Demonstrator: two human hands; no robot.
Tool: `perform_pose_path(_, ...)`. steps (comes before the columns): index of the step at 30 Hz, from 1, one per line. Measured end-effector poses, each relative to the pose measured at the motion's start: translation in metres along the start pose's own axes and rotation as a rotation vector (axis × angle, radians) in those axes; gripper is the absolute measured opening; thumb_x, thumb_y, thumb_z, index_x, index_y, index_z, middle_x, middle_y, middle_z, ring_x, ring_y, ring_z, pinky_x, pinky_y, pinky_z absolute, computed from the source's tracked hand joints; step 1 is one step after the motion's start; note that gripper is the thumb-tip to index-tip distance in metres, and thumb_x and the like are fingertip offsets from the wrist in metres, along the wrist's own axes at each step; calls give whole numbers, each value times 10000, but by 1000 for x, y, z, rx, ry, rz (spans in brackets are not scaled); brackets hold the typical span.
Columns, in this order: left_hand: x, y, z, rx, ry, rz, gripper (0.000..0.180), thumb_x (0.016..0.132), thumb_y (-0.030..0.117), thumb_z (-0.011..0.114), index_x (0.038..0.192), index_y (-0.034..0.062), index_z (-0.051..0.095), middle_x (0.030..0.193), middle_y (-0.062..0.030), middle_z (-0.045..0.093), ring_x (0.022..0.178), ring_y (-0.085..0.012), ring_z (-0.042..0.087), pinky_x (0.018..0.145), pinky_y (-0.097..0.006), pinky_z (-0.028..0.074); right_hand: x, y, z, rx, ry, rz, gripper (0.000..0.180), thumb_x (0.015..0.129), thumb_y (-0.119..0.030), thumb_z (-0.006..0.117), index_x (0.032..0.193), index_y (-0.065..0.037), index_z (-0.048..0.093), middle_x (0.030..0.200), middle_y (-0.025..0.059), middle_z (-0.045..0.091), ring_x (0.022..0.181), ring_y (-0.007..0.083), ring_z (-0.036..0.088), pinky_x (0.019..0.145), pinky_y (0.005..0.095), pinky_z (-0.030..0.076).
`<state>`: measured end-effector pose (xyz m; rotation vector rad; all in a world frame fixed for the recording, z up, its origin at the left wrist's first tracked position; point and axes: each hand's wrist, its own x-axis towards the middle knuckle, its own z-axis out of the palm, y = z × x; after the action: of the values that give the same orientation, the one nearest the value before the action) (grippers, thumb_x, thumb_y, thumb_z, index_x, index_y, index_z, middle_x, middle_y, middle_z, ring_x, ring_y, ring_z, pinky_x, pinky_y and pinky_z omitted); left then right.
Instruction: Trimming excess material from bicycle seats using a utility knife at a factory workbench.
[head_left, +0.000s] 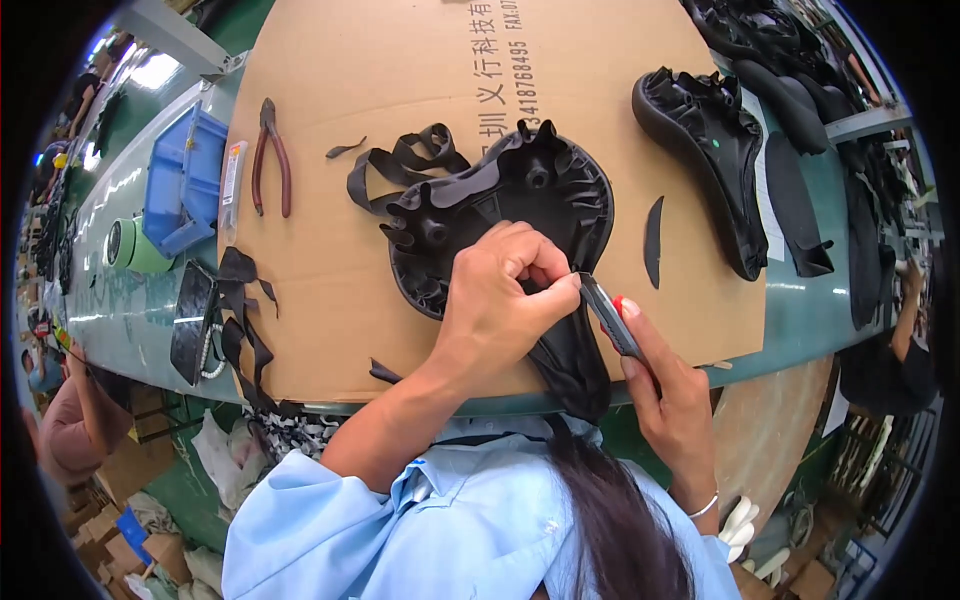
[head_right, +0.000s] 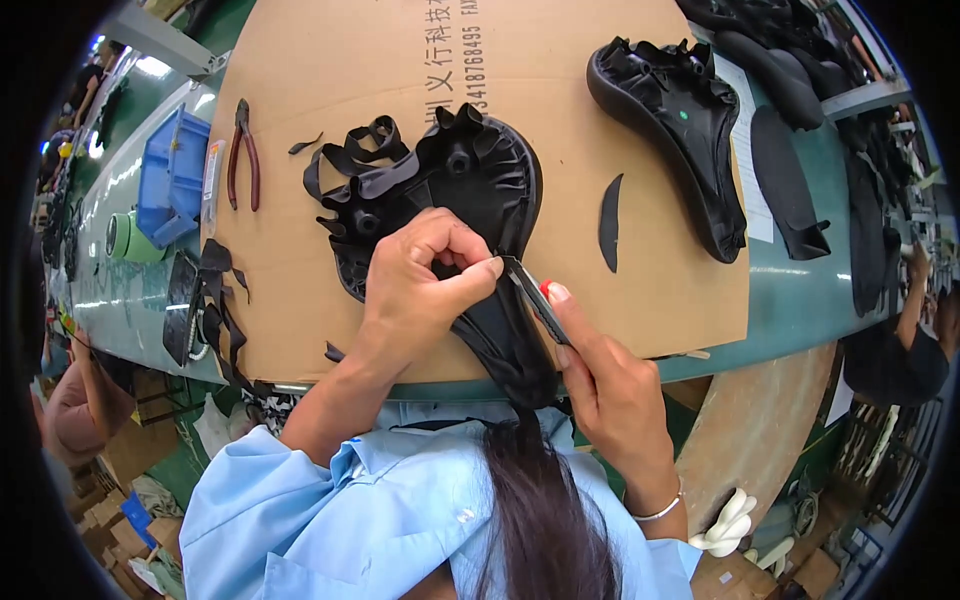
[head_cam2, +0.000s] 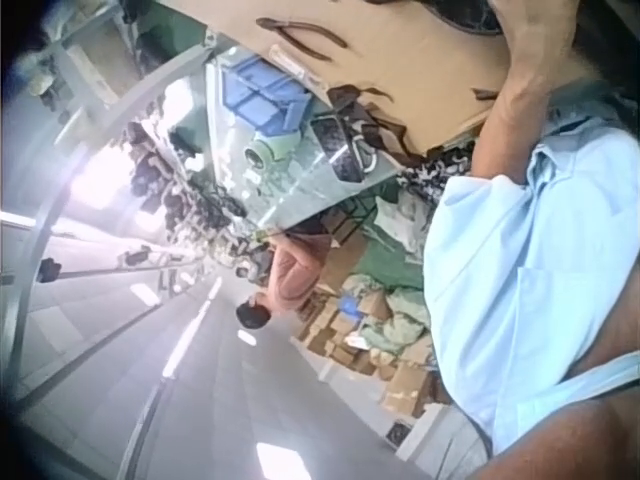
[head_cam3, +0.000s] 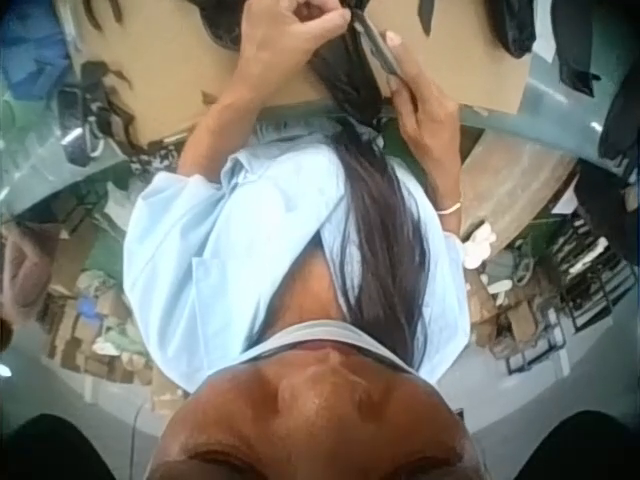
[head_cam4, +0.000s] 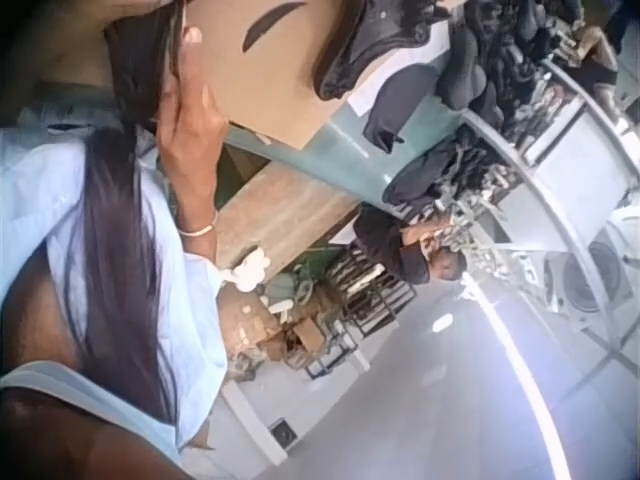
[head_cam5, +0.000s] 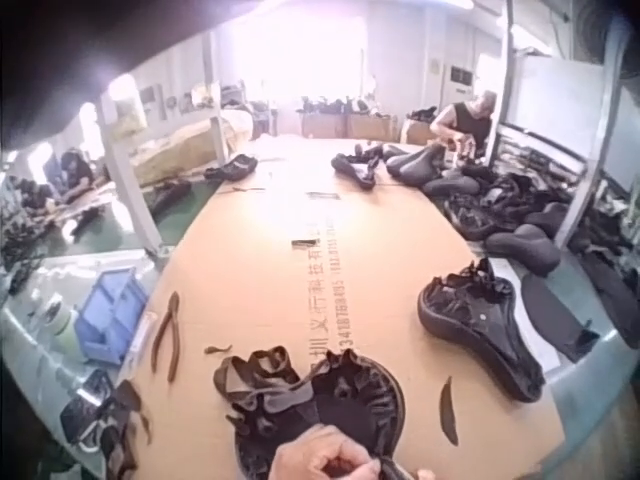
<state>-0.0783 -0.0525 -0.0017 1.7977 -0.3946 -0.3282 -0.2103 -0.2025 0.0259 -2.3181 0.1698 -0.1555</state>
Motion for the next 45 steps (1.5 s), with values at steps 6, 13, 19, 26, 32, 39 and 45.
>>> perform_pose_path(6,6,-3,-8,-185,-180,72,100,688,65,692,678,12,608,664,-38,574,661,-129,527,599,-253,423,-26,-5,-2,0,-89,116,515,865,9,583,1354,-128,502,825,167,645,596,276,600,592,325,482)
perform_pose_path(13,10,-9,-13,-934,-107,-101,50,832,68,666,845,49,622,799,34,583,739,-28,502,687,-208,417,-77,-16,-14,349,-363,611,447,910,-112,558,1351,-83,495,1073,133,661,780,164,661,661,259,502)
perform_pose_path(19,4,6,-39,-174,-771,555,216,723,157,740,910,86,656,903,-49,606,839,-173,559,778,-307,419,-87,-16,2,740,307,698,533,957,-142,493,1452,-69,306,1103,122,613,624,72,534,481,190,449)
perform_pose_path(26,17,-8,-57,576,-591,785,122,736,166,658,827,86,663,749,-30,572,740,-228,577,664,-345,466,-68,1,20,3,200,64,467,869,-10,594,1328,-42,515,862,124,638,568,158,542,536,242,458)
perform_pose_path(32,15,-10,-49,600,-509,686,102,816,160,618,789,61,622,747,-54,557,730,-249,560,634,-362,464,-45,-7,21,-313,107,-156,627,698,61,659,1277,-172,604,680,66,510,537,192,506,494,299,422)
perform_pose_path(39,14,-13,-46,631,-461,666,129,818,182,611,764,66,599,737,-56,541,739,-247,562,622,-374,451,-36,-31,-1,-572,-143,-136,648,711,30,646,1312,-200,577,652,56,467,527,202,490,480,327,401)
perform_pose_path(45,-9,-3,-24,668,-266,460,103,791,163,636,755,70,607,728,-54,546,750,-249,578,621,-383,467,-44,-4,-45,-510,-97,-112,549,810,35,589,1332,-131,545,743,85,575,579,153,533,539,288,444)
